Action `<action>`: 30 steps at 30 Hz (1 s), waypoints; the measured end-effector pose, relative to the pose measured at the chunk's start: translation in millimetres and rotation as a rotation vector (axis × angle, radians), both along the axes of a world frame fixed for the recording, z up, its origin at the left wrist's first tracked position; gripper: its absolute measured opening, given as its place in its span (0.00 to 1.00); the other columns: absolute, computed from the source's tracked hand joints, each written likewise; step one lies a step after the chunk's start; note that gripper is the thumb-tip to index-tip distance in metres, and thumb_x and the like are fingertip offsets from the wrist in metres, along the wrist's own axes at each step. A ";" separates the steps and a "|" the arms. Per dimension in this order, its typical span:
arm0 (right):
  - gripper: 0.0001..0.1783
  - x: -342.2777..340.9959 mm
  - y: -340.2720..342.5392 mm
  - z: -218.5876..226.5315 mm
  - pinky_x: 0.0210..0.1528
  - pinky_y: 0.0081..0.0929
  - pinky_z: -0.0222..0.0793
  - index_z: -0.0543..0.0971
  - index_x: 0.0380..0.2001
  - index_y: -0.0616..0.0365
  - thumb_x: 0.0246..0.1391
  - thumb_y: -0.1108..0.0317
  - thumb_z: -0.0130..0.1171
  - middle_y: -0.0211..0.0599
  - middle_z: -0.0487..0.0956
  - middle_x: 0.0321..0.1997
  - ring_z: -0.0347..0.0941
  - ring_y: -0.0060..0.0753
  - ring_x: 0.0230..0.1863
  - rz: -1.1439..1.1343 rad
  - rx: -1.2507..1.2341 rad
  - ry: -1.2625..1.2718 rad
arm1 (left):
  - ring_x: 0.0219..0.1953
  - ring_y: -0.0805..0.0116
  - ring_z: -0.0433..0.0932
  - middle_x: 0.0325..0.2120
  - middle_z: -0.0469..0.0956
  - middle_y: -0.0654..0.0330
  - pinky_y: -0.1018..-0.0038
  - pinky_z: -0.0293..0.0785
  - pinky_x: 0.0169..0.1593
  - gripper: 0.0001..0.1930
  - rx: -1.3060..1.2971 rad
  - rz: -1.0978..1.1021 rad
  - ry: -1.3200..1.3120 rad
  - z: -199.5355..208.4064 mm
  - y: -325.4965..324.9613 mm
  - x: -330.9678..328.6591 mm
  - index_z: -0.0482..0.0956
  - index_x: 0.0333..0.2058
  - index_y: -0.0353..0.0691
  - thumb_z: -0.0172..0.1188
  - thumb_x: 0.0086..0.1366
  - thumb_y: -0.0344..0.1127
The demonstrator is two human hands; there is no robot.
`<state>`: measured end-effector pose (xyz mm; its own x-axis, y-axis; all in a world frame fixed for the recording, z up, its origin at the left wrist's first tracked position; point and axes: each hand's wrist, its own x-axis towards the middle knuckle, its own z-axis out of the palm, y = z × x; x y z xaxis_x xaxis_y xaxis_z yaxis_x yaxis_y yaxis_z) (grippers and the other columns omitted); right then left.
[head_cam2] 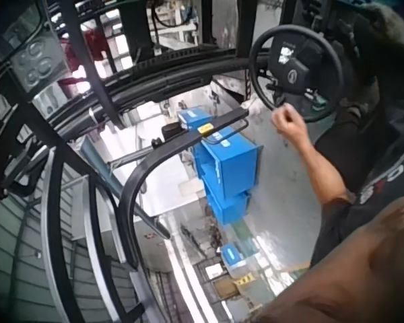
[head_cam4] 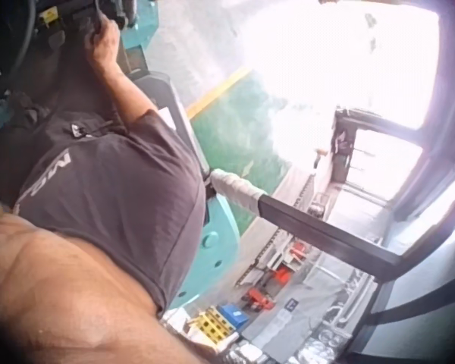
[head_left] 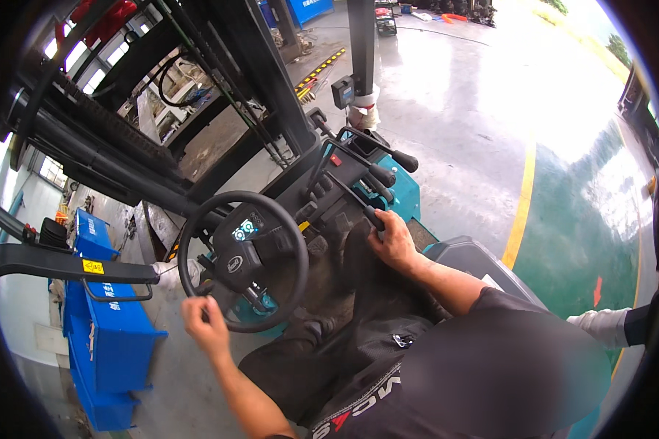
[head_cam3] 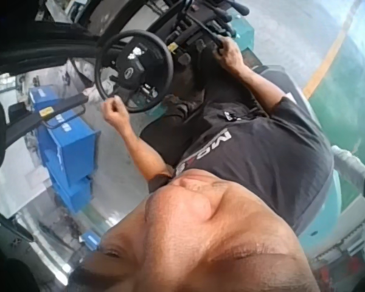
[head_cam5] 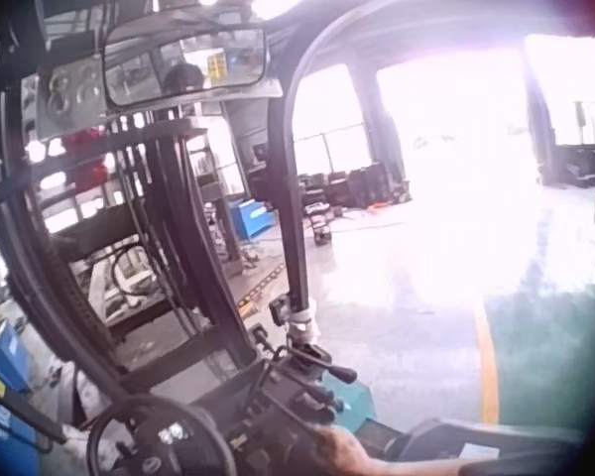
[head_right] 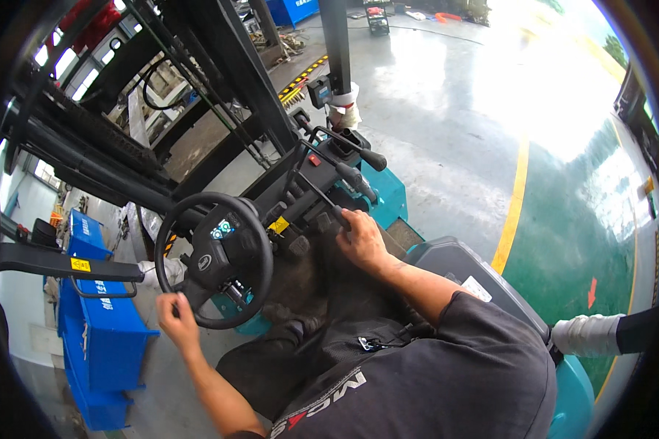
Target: The person operates a forklift inside a workshop, maneuvering the vehicle and using the controls to lift and lower a red object attached to the forks. The operator drives forward and backward, turns, and adjusts the mast height before exiting the vehicle.
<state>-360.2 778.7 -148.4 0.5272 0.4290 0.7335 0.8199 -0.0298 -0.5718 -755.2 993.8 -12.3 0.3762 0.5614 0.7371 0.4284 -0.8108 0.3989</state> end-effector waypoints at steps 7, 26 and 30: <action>0.30 -15.9 8.7 -10.3 0.50 0.48 0.77 0.73 0.58 0.62 0.51 0.79 0.69 0.53 0.78 0.43 0.79 0.60 0.44 -0.071 0.055 -0.055 | 0.35 0.49 0.79 0.32 0.79 0.51 0.58 0.74 0.41 0.08 0.022 -0.059 -0.048 -4.0 50.1 -7.0 0.78 0.33 0.32 0.64 0.71 0.30; 0.32 -74.2 43.7 -46.9 0.60 0.51 0.77 0.69 0.63 0.61 0.57 0.74 0.69 0.60 0.81 0.55 0.81 0.65 0.55 -0.175 -0.012 0.001 | 0.40 0.50 0.79 0.35 0.79 0.53 0.58 0.76 0.47 0.07 0.033 -0.085 -0.213 -53.2 51.7 -46.4 0.79 0.35 0.35 0.69 0.67 0.30; 0.31 -98.7 60.1 -54.5 0.58 0.51 0.78 0.69 0.63 0.61 0.58 0.74 0.69 0.60 0.81 0.54 0.81 0.64 0.53 -0.216 0.032 -0.034 | 0.39 0.50 0.78 0.35 0.77 0.53 0.60 0.75 0.45 0.07 0.052 -0.078 -0.239 -64.7 69.6 -61.2 0.78 0.35 0.35 0.68 0.67 0.30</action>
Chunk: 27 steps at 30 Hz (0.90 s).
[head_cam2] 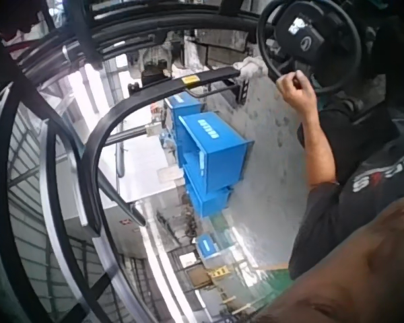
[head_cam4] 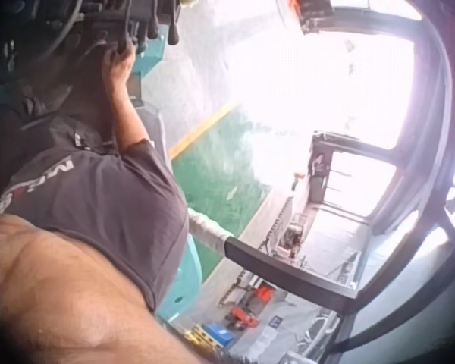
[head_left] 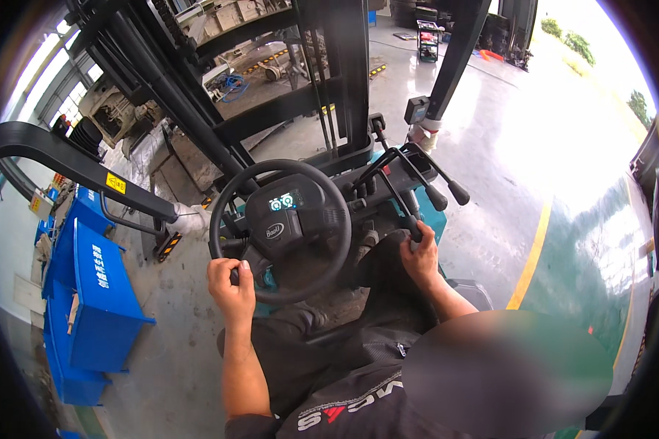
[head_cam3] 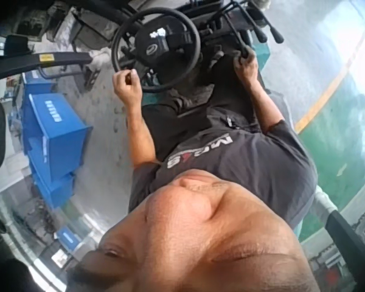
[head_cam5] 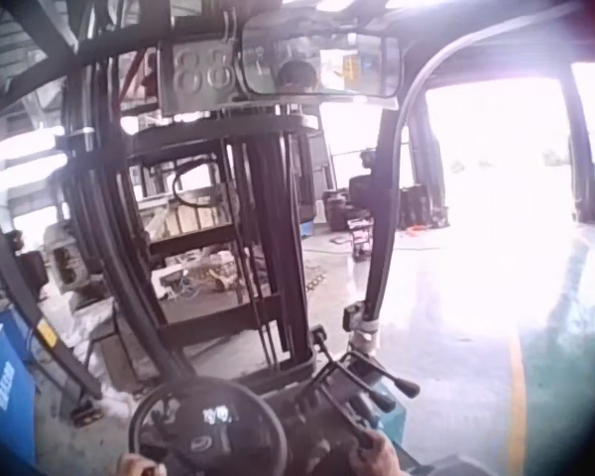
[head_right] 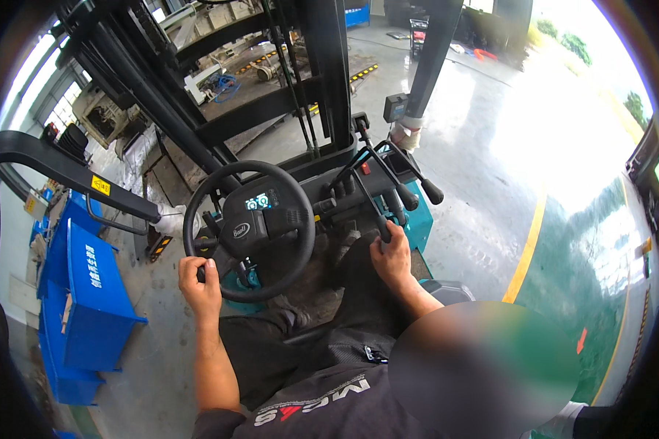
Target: The person operates a forklift inside a workshop, maneuvering the vehicle and using the controls to lift and lower a red object attached to the forks. The operator drives forward and backward, turns, and adjusts the mast height before exiting the vehicle.
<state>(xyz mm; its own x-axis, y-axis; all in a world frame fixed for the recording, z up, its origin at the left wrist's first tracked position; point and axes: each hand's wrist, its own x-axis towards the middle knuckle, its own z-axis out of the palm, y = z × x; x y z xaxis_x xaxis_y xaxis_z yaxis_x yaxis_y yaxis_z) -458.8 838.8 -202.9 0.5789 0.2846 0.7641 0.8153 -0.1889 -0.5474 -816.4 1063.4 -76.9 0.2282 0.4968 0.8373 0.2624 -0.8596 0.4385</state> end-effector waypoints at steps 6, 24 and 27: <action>0.31 -31.3 38.7 9.9 0.53 0.47 0.79 0.69 0.65 0.60 0.60 0.74 0.67 0.53 0.81 0.49 0.82 0.53 0.45 -0.069 0.051 -0.018 | 0.42 0.54 0.76 0.35 0.74 0.58 0.58 0.72 0.48 0.10 0.257 -0.406 0.372 -2.9 -24.3 15.7 0.80 0.33 0.45 0.75 0.63 0.36; 0.36 -90.5 79.6 -43.2 0.53 0.60 0.78 0.61 0.71 0.55 0.62 0.73 0.61 0.69 0.81 0.51 0.82 0.74 0.50 -0.195 -0.090 0.125 | 0.38 0.46 0.75 0.31 0.73 0.53 0.52 0.73 0.44 0.09 0.264 0.004 0.112 -6.6 181.0 -19.1 0.78 0.30 0.39 0.70 0.67 0.32; 0.37 -94.1 93.8 -45.6 0.54 0.62 0.77 0.60 0.72 0.56 0.62 0.74 0.60 0.72 0.80 0.53 0.81 0.78 0.50 -0.172 -0.065 0.101 | 0.38 0.48 0.75 0.31 0.73 0.54 0.53 0.73 0.45 0.10 0.184 -0.046 0.182 -24.0 142.1 -34.0 0.78 0.29 0.40 0.71 0.66 0.33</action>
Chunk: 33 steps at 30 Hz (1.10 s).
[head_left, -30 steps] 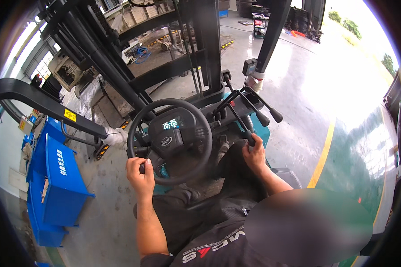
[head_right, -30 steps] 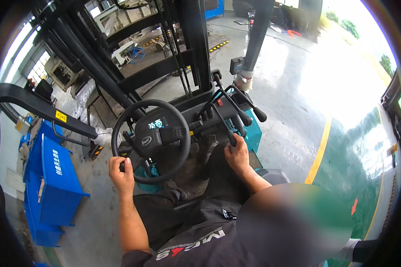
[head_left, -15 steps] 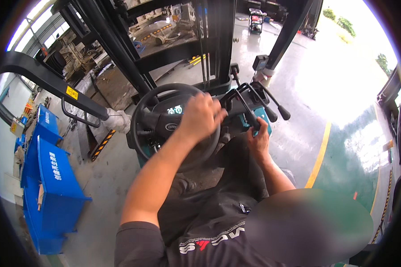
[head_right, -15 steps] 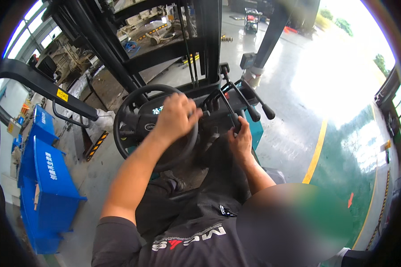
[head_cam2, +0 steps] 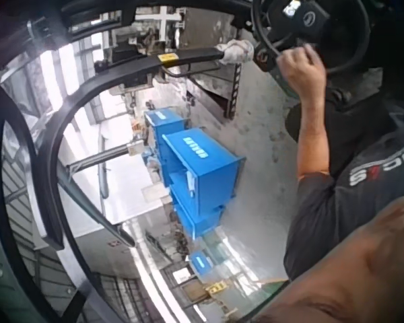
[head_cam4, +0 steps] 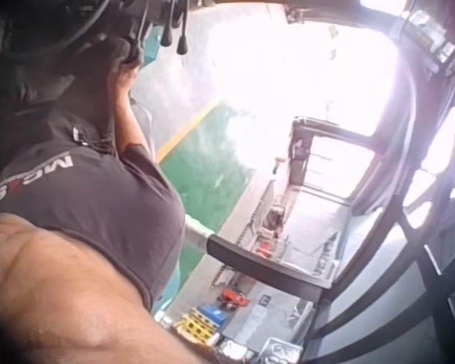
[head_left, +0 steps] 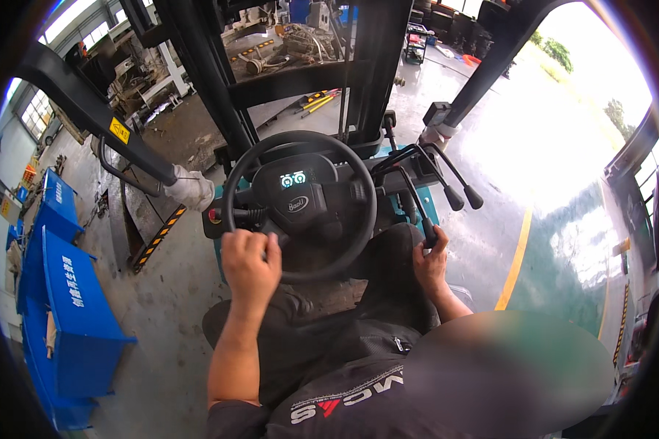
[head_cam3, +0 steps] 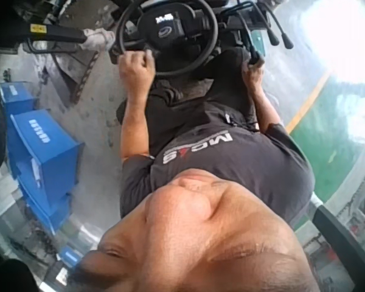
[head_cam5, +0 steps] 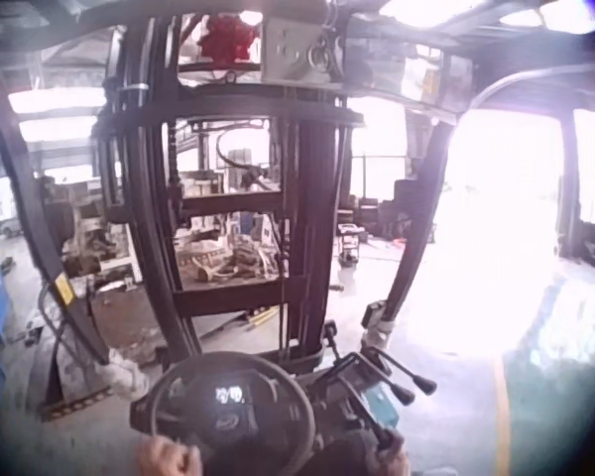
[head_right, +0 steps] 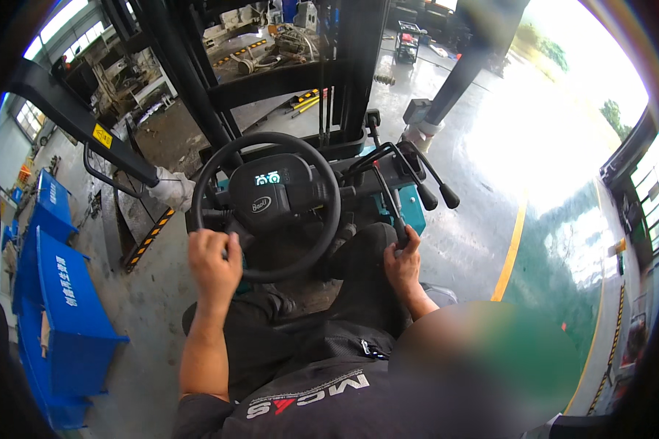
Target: The person operates a forklift inside a workshop, maneuvering the vehicle and using the controls to lift and lower a red object attached to the forks. The operator drives forward and backward, turns, and adjusts the mast height before exiting the vehicle.
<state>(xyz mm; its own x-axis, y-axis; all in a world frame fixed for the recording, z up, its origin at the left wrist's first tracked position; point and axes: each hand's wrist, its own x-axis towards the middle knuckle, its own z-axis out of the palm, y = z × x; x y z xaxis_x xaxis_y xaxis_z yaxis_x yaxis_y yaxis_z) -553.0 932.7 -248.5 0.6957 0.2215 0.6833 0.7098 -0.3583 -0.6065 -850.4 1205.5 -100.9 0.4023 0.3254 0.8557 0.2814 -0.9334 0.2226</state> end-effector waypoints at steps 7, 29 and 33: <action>0.36 0.4 13.8 -15.4 0.54 0.63 0.76 0.59 0.72 0.56 0.62 0.75 0.58 0.74 0.80 0.53 0.80 0.80 0.51 -0.039 0.019 0.053 | 0.38 0.55 0.76 0.31 0.75 0.60 0.61 0.75 0.42 0.10 0.161 -0.489 0.128 -11.6 -42.1 52.1 0.80 0.27 0.43 0.75 0.59 0.34; 0.34 6.3 121.6 -10.6 0.50 0.59 0.78 0.62 0.71 0.55 0.63 0.74 0.59 0.69 0.82 0.51 0.82 0.74 0.48 -0.125 0.103 -0.043 | 0.39 0.51 0.76 0.30 0.73 0.54 0.54 0.74 0.42 0.09 0.021 -0.025 -0.070 -43.0 111.0 13.6 0.78 0.29 0.40 0.71 0.65 0.31; 0.34 15.9 134.1 8.0 0.48 0.56 0.78 0.62 0.70 0.55 0.63 0.74 0.59 0.65 0.82 0.47 0.82 0.69 0.45 -0.130 0.110 -0.038 | 0.38 0.55 0.76 0.30 0.74 0.59 0.59 0.75 0.41 0.08 0.082 -0.310 -0.029 -55.2 56.6 53.3 0.79 0.28 0.45 0.72 0.61 0.32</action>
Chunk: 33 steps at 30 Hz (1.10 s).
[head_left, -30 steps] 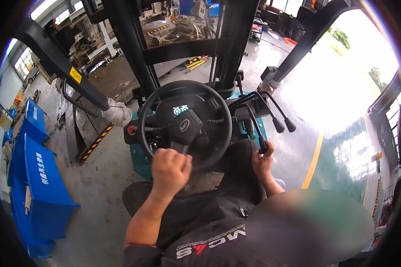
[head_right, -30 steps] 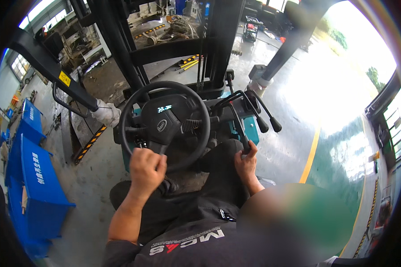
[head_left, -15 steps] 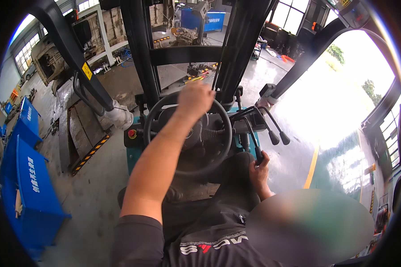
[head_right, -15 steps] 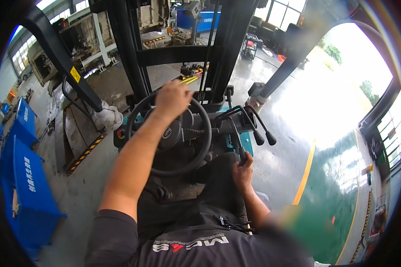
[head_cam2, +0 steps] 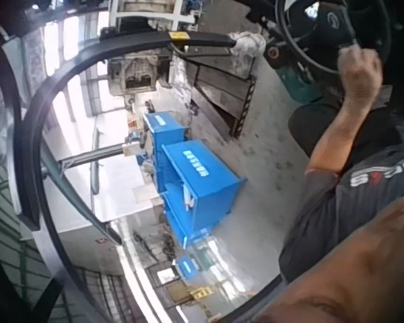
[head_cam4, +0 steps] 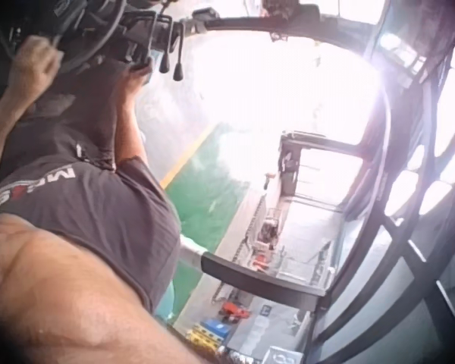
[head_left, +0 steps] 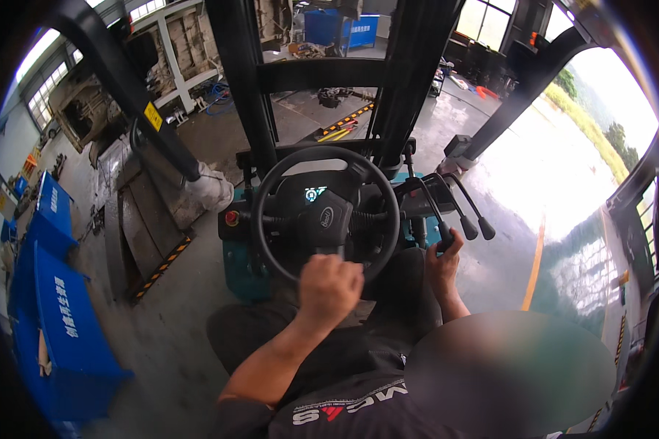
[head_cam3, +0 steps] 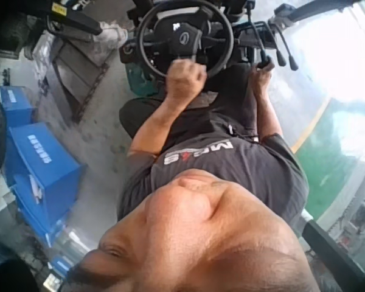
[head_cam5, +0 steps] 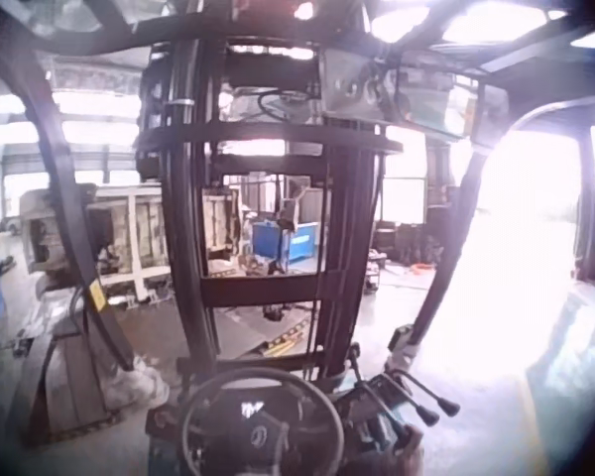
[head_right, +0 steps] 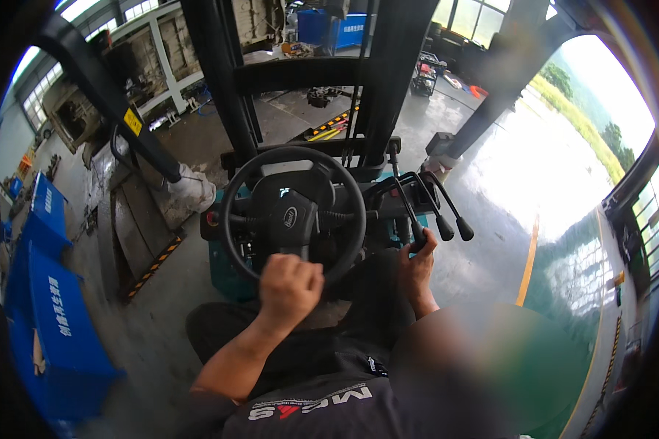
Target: The person operates a forklift inside a workshop, maneuvering the vehicle and using the controls to lift and lower a red object attached to the forks. The operator drives forward and backward, turns, and adjusts the mast height before exiting the vehicle.
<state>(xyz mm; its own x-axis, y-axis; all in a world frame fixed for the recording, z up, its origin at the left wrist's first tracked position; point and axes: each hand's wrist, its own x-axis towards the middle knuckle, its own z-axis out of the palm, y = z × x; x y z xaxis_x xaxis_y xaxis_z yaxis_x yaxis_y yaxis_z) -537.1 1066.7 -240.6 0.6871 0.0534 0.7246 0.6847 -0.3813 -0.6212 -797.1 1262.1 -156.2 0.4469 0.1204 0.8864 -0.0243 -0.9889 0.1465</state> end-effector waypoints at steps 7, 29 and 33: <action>0.34 24.4 23.8 15.9 0.44 0.50 0.77 0.62 0.70 0.52 0.62 0.74 0.59 0.54 0.81 0.39 0.82 0.55 0.38 -0.004 -0.043 0.025 | 0.44 0.53 0.81 0.33 0.81 0.55 0.61 0.80 0.48 0.08 0.118 0.023 0.019 76.7 42.1 179.1 0.84 0.31 0.43 0.66 0.66 0.39; 0.34 44.1 61.7 6.4 0.49 0.54 0.79 0.62 0.70 0.49 0.63 0.76 0.56 0.62 0.83 0.49 0.84 0.67 0.45 -0.016 0.028 0.038 | 0.56 0.51 0.76 0.52 0.79 0.50 0.55 0.67 0.63 0.20 -0.142 -0.107 -0.172 -14.7 145.9 -18.8 0.81 0.54 0.38 0.60 0.74 0.48; 0.34 35.8 57.9 8.3 0.51 0.53 0.79 0.62 0.70 0.51 0.62 0.77 0.56 0.63 0.81 0.54 0.83 0.68 0.49 -0.006 -0.001 0.068 | 0.71 0.48 0.67 0.67 0.71 0.44 0.53 0.59 0.74 0.31 -0.371 0.008 -0.395 -65.0 198.9 -6.3 0.76 0.65 0.36 0.42 0.84 0.57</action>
<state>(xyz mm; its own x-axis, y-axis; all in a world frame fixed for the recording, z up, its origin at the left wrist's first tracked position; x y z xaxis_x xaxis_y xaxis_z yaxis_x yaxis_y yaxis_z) -501.3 1124.6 -232.3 0.7354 0.0498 0.6758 0.6382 -0.3864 -0.6659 -803.5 1461.0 -221.1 0.0863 0.4594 0.8840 -0.1413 -0.8727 0.4674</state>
